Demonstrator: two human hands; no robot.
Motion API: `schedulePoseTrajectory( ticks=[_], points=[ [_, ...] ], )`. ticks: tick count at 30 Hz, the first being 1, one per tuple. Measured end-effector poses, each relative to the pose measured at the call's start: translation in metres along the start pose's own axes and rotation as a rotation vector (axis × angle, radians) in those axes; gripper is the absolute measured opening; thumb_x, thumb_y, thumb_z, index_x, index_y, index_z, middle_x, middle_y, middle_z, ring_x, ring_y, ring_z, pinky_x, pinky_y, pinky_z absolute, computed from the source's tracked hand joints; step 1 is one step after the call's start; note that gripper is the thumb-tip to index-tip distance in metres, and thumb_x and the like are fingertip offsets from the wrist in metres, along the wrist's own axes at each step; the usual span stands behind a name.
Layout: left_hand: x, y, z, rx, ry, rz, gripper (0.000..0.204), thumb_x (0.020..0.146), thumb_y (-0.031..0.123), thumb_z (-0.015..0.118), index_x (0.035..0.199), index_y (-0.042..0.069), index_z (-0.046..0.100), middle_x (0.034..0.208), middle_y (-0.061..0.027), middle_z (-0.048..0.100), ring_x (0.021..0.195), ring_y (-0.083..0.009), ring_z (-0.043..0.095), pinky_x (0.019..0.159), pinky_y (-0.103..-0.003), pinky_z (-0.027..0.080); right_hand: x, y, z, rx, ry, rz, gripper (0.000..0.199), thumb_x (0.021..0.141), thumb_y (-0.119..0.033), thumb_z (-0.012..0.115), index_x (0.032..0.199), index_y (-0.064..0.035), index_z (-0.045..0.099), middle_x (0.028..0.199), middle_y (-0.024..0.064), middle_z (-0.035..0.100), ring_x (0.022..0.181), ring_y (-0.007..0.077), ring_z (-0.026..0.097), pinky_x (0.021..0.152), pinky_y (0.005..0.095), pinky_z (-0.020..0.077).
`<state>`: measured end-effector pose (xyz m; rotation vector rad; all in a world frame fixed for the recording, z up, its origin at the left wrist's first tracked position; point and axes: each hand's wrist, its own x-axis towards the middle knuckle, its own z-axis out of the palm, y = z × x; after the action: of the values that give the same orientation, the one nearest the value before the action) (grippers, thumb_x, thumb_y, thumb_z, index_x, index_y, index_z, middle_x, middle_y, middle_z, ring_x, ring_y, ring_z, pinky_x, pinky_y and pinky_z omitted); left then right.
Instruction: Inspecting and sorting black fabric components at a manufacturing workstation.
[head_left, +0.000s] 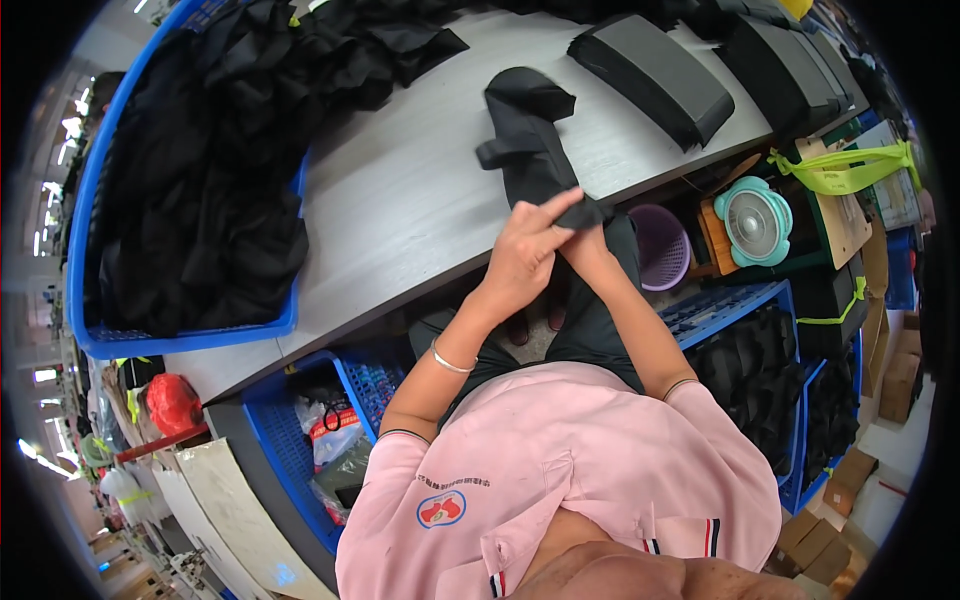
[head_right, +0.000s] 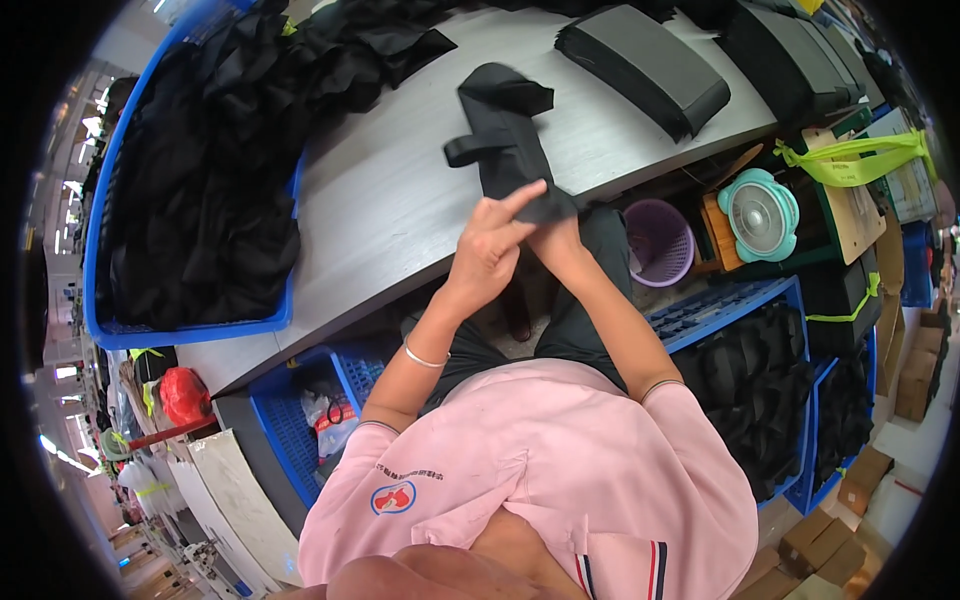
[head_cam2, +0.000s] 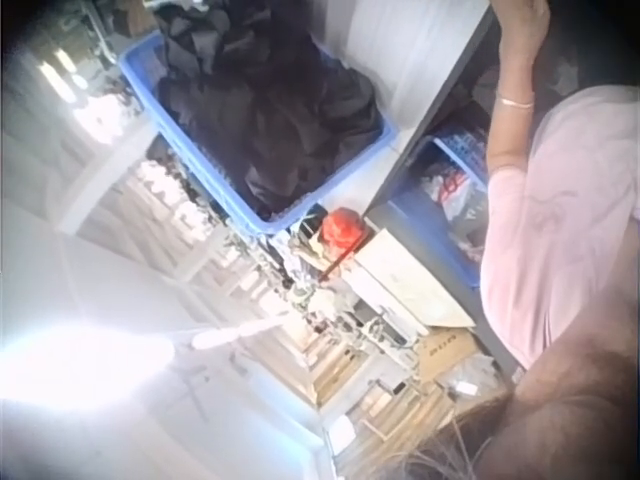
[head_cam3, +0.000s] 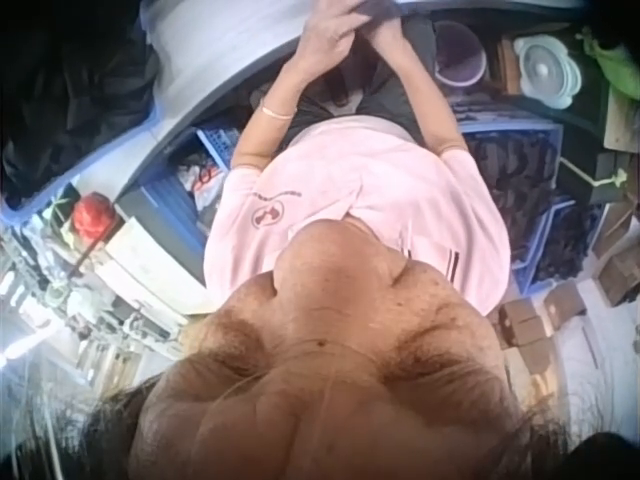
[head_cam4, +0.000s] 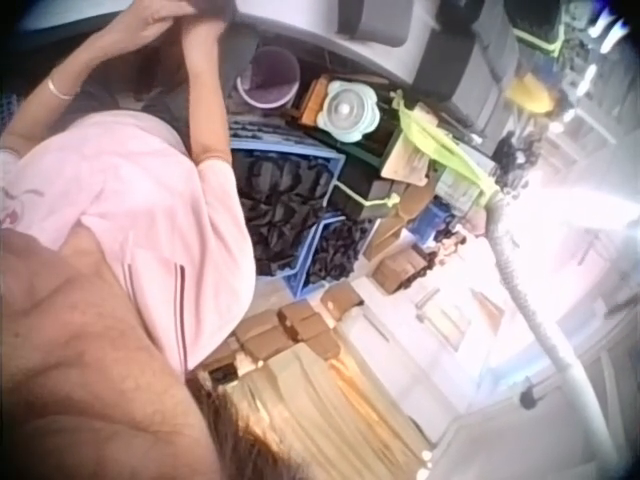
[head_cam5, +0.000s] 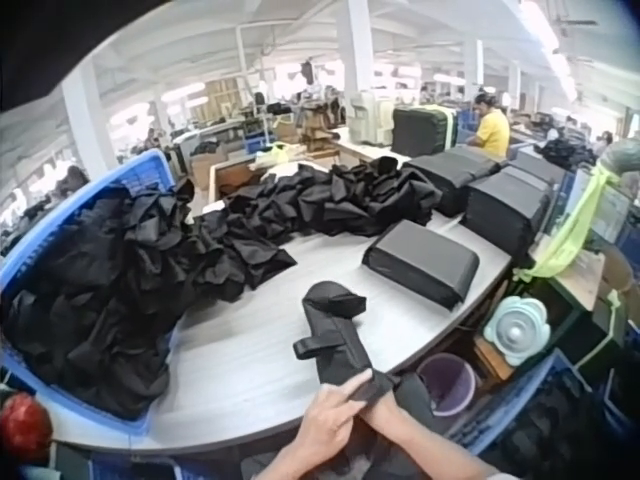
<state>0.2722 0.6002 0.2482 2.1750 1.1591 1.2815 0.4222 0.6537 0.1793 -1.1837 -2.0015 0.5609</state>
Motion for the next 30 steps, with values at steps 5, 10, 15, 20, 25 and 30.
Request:
schedulePoseTrajectory(
  ticks=[5,10,15,20,25,30],
  points=[
    [-0.032,0.032,-0.011,-0.126,0.230,-0.179,0.056,0.074,-0.009,0.060,0.129,0.003,0.063,0.146,-0.0146,0.050,0.113,-0.0253,0.056,0.088,-0.032,0.051,-0.015,0.002,0.017,1.059,0.095,0.493,0.037,0.095,-0.017,0.062,0.129,-0.0017,0.057,0.124,0.0118,0.063,0.110,0.0240,0.062,0.091,0.0369,0.0520],
    [-0.069,0.029,0.003,0.056,0.266,-0.304,0.082,0.072,0.003,0.069,0.148,0.004,0.039,0.157,-0.0196,0.028,0.141,-0.0353,0.033,0.105,-0.041,0.041,-0.010,-0.031,-0.009,1.311,0.153,0.786,0.048,0.101,-0.028,0.057,0.141,-0.0023,0.047,0.134,0.0089,0.057,0.118,0.0205,0.058,0.100,0.0374,0.0500],
    [-0.047,0.038,0.026,0.152,0.405,-0.308,0.088,0.071,0.004,0.077,0.149,0.007,0.037,0.155,-0.0180,0.031,0.125,-0.0310,0.044,0.095,-0.039,0.045,-0.014,-0.040,-0.016,1.500,0.159,0.735,0.047,0.101,-0.033,0.056,0.137,-0.0033,0.051,0.129,0.0100,0.060,0.113,0.0213,0.062,0.094,0.0386,0.0548],
    [-0.039,0.040,0.027,-0.049,0.502,-0.388,0.071,0.072,-0.015,0.064,0.139,0.007,0.053,0.137,-0.0109,0.048,0.092,-0.0168,0.054,0.072,-0.028,0.048,-0.019,-0.050,-0.020,1.472,0.113,0.647,0.044,0.101,-0.033,0.055,0.133,-0.0030,0.053,0.125,0.0107,0.062,0.108,0.0218,0.064,0.090,0.0385,0.0570],
    [-0.037,0.047,0.027,-0.123,0.533,-0.369,0.064,0.071,-0.024,0.057,0.127,0.006,0.065,0.125,-0.0066,0.053,0.084,-0.0100,0.055,0.066,-0.022,0.047,-0.024,-0.052,-0.017,1.450,0.202,0.726,0.040,0.100,-0.030,0.058,0.130,-0.0027,0.054,0.122,0.0111,0.063,0.105,0.0216,0.065,0.089,0.0377,0.0574],
    [-0.034,0.051,0.022,-0.144,0.567,-0.346,0.056,0.074,-0.023,0.058,0.121,0.006,0.069,0.121,-0.0050,0.056,0.081,-0.0082,0.056,0.066,-0.021,0.048,-0.028,-0.046,-0.012,1.510,0.184,0.706,0.040,0.100,-0.029,0.058,0.129,-0.0024,0.055,0.120,0.0112,0.064,0.104,0.0219,0.065,0.089,0.0380,0.0575]
  ],
)
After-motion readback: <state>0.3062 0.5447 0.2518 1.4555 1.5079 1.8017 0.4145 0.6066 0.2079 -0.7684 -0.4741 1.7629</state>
